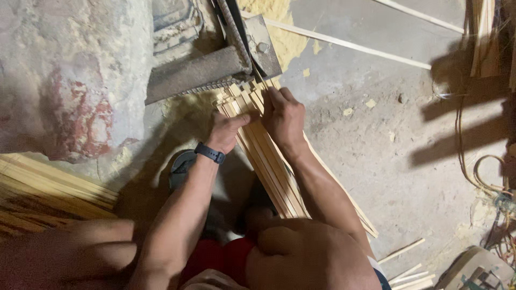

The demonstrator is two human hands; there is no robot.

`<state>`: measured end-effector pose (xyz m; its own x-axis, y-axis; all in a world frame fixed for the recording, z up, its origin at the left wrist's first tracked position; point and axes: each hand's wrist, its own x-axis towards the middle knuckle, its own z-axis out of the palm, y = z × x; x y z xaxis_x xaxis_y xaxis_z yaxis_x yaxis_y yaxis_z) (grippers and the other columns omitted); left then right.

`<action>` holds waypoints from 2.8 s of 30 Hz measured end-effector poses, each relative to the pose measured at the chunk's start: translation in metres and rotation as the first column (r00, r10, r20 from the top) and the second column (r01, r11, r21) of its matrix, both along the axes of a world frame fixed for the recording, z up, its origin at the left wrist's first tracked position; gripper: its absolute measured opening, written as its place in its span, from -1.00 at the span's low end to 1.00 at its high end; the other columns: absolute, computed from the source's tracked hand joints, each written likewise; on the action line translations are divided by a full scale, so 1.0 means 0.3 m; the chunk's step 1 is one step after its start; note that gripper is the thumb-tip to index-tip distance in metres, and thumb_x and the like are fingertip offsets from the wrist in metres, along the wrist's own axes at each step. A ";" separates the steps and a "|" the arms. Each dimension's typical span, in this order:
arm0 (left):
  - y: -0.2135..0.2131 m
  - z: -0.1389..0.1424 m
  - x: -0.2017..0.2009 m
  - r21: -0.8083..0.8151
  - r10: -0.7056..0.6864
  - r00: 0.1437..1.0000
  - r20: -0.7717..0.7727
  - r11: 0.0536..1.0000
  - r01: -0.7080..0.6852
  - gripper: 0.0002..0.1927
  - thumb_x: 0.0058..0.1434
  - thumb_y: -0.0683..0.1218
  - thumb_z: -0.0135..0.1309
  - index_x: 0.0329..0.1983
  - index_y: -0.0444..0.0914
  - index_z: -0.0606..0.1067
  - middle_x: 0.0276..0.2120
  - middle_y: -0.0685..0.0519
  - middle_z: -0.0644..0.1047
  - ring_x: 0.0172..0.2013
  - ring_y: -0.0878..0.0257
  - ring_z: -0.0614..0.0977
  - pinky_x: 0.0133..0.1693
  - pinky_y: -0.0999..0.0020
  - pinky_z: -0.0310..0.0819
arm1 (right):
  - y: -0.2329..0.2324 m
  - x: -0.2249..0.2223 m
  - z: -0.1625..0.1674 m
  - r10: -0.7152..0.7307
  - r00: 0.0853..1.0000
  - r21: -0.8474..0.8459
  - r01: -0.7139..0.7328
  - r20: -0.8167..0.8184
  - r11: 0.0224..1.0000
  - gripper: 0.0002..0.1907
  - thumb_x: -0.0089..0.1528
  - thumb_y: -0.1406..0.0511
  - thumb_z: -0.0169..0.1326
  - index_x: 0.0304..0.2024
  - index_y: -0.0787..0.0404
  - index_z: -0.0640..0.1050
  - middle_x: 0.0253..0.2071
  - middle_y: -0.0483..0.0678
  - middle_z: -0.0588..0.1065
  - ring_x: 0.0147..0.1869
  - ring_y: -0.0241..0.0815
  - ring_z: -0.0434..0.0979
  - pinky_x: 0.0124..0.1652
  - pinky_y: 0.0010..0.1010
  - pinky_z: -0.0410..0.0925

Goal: The person sits on the floor and uses a fixed blade splitter to separate a bundle of bamboo strips into thinner pieces. They feed the strips through the blade, collect the split pieces, and occasionally reposition the bundle to continue splitting.

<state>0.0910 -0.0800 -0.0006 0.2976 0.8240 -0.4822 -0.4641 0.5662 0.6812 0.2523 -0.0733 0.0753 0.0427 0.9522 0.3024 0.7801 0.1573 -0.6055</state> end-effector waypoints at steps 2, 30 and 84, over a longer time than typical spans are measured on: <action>-0.006 -0.025 0.009 -0.017 -0.004 1.000 0.015 1.000 0.004 -0.62 0.04 -0.13 0.38 -0.12 -0.44 0.63 -0.10 -0.14 0.67 -0.06 0.11 0.69 0.15 0.19 0.52 | -0.023 0.011 0.024 0.013 0.998 0.077 -0.008 -0.059 0.997 -0.95 0.34 0.38 0.16 -0.18 0.26 0.59 -0.38 0.08 0.49 -0.46 0.01 0.49 -0.47 -0.23 0.33; 0.011 0.025 0.026 0.057 0.005 0.966 -0.258 0.998 0.010 -0.83 0.00 -0.21 0.39 -0.57 -0.26 0.57 -0.50 0.02 0.62 -0.37 0.26 0.68 -0.01 0.41 0.52 | -0.124 0.086 0.079 0.070 0.990 -0.084 -0.060 0.123 0.995 -0.85 0.27 0.32 0.17 -0.27 0.32 0.53 -0.40 0.12 0.50 -0.36 0.08 0.53 -0.33 -0.13 0.40; 0.011 0.173 0.055 0.066 0.024 0.999 0.023 0.998 -0.026 -0.66 0.12 -0.20 0.37 -0.04 -0.34 0.59 -0.14 -0.07 0.65 -0.10 0.16 0.67 0.04 0.24 0.60 | -0.324 0.117 0.046 0.079 0.984 -0.220 -0.114 -0.158 0.969 -0.87 0.33 0.38 0.12 -0.14 0.33 0.63 -0.32 -0.01 0.54 -0.41 -0.24 0.53 -0.46 -0.41 0.45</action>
<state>0.1074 -0.0766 0.0513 0.2865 0.8611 -0.4200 -0.4930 0.5084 0.7060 0.2873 -0.1704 0.0893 -0.0249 0.9969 0.0750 0.6676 0.0725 -0.7410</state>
